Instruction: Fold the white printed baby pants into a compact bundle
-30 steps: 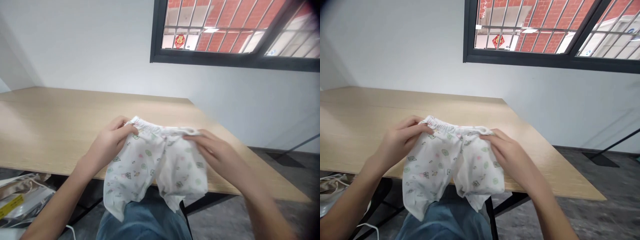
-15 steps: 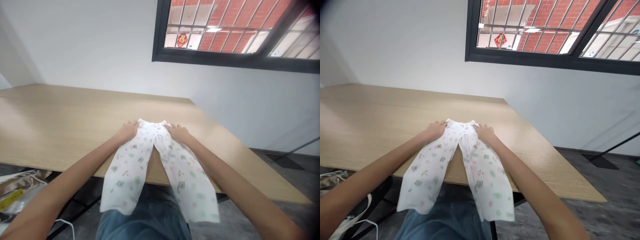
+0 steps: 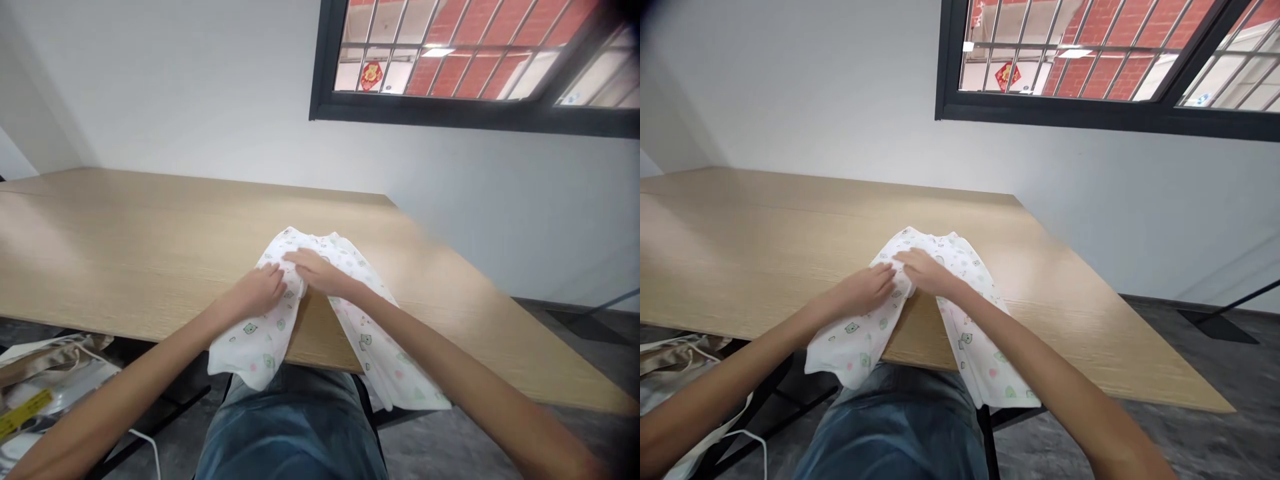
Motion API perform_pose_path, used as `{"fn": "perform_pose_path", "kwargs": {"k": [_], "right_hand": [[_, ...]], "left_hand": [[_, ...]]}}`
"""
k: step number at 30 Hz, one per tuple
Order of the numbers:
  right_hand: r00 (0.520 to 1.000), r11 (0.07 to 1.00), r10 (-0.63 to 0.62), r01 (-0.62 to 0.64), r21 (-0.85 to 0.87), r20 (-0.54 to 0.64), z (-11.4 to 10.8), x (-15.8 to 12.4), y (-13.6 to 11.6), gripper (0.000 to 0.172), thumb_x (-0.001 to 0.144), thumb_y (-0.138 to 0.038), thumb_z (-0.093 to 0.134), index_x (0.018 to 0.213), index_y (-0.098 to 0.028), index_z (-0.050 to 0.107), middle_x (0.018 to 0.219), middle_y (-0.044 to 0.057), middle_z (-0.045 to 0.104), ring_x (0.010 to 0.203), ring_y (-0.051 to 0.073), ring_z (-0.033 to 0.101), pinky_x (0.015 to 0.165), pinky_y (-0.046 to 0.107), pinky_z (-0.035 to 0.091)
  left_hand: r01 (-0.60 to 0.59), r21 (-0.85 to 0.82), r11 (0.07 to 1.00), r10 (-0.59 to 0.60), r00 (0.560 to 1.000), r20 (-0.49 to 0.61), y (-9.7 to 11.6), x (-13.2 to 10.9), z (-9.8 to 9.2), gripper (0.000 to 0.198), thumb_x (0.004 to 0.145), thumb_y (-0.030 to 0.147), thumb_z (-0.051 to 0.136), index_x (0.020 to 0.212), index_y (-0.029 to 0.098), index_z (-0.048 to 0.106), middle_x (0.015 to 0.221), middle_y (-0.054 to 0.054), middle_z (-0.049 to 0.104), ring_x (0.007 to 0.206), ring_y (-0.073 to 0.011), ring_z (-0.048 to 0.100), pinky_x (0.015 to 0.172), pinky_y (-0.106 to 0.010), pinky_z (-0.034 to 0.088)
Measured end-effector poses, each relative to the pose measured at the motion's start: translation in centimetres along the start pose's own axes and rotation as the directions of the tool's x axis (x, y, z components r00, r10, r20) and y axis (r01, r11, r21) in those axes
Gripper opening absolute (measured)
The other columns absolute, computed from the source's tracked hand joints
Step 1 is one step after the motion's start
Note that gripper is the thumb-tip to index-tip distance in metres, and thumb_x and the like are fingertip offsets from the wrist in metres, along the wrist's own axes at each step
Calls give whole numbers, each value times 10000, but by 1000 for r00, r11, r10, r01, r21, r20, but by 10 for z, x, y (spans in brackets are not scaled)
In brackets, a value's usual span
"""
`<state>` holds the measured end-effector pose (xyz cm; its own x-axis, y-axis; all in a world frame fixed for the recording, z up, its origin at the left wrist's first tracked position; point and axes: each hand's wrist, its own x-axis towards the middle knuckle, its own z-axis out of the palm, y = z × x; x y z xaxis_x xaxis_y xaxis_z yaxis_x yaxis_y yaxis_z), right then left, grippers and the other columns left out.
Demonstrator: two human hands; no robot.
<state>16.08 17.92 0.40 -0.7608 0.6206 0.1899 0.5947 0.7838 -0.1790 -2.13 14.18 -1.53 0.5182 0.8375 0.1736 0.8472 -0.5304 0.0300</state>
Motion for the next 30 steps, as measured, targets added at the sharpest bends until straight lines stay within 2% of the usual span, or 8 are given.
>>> {"fn": "perform_pose_path", "kwargs": {"k": [3, 7, 12, 15, 18, 22, 25, 30], "right_hand": [[983, 991, -115, 104, 84, 145, 17, 18, -18, 435, 944, -245, 214, 1319, -211, 432, 1375, 1, 398, 1262, 201, 314, 1049, 395, 250], [976, 993, 118, -116, -21, 181, 27, 47, 1, 442, 949, -248, 232, 1361, -185, 378, 1427, 38, 307, 1300, 283, 233, 1047, 546, 121], [957, 970, 229, -239, 39, 177, 14, 56, 43, 461, 962, -287, 172, 1364, -190, 377, 1420, 43, 317, 1297, 271, 264, 1051, 553, 136], [958, 959, 232, -254, 128, 168, -3, 33, 54, 516, 967, -423, 137, 1389, -205, 341, 1433, -2, 288, 1303, 185, 274, 1083, 362, 215], [954, 939, 273, -291, 181, 121, -27, -5, 57, 570, 959, -482, 122, 1405, -181, 311, 1443, -8, 258, 1308, 176, 264, 1080, 309, 225], [906, 883, 344, -402, 243, 249, -51, -52, 58, 543, 943, -528, 200, 1288, -236, 500, 1333, 2, 450, 1219, 249, 410, 1027, 390, 315], [882, 866, 305, -415, 281, 360, -49, -67, 61, 507, 946, -494, 233, 1286, -232, 502, 1361, -8, 411, 1265, 238, 346, 1057, 396, 266], [919, 901, 290, -357, 249, 267, -26, -56, 74, 546, 956, -384, 225, 1431, -115, 199, 1475, -4, 111, 1350, 130, 90, 1113, 324, 44]], "left_hand": [[-9, -5, 1000, 9, 1000, 21, 20, -49, 4, 431, 936, 286, 328, 1306, 70, 382, 1363, -161, 403, 1284, -249, 338, 1033, -402, 332], [76, 63, 995, -65, 985, -159, 47, -113, 15, 515, 946, 379, 264, 1372, 90, 289, 1397, -154, 358, 1293, -267, 326, 1012, -427, 364], [-4, 133, 991, 49, 941, -335, 62, -158, 5, 493, 915, 360, 379, 1366, 168, 331, 1293, -86, 509, 1143, -245, 516, 901, -368, 461], [7, 37, 999, 2, 973, -233, 59, -142, -16, 332, 938, 295, 319, 1171, 208, 540, 1144, -46, 616, 1022, -234, 586, 857, -394, 469], [26, -78, 997, -33, 995, -92, 64, -89, -33, 357, 957, 291, 259, 1117, 175, 556, 1121, -74, 614, 1030, -235, 567, 860, -410, 452], [-257, -187, 948, 272, 960, 61, 88, 13, -29, 433, 954, 286, 292, 1335, 85, 341, 1405, -122, 354, 1298, -229, 305, 1076, -392, 227], [-291, -216, 932, 326, 934, 145, 109, 63, -13, 510, 951, 331, 281, 1356, 21, 291, 1421, -176, 302, 1324, -262, 248, 1078, -393, 223], [-364, -258, 895, 416, 889, 189, 149, 22, 5, 624, 933, 466, 239, 1410, 67, 188, 1475, -133, 178, 1357, -274, 130, 1099, -419, 170]]}}
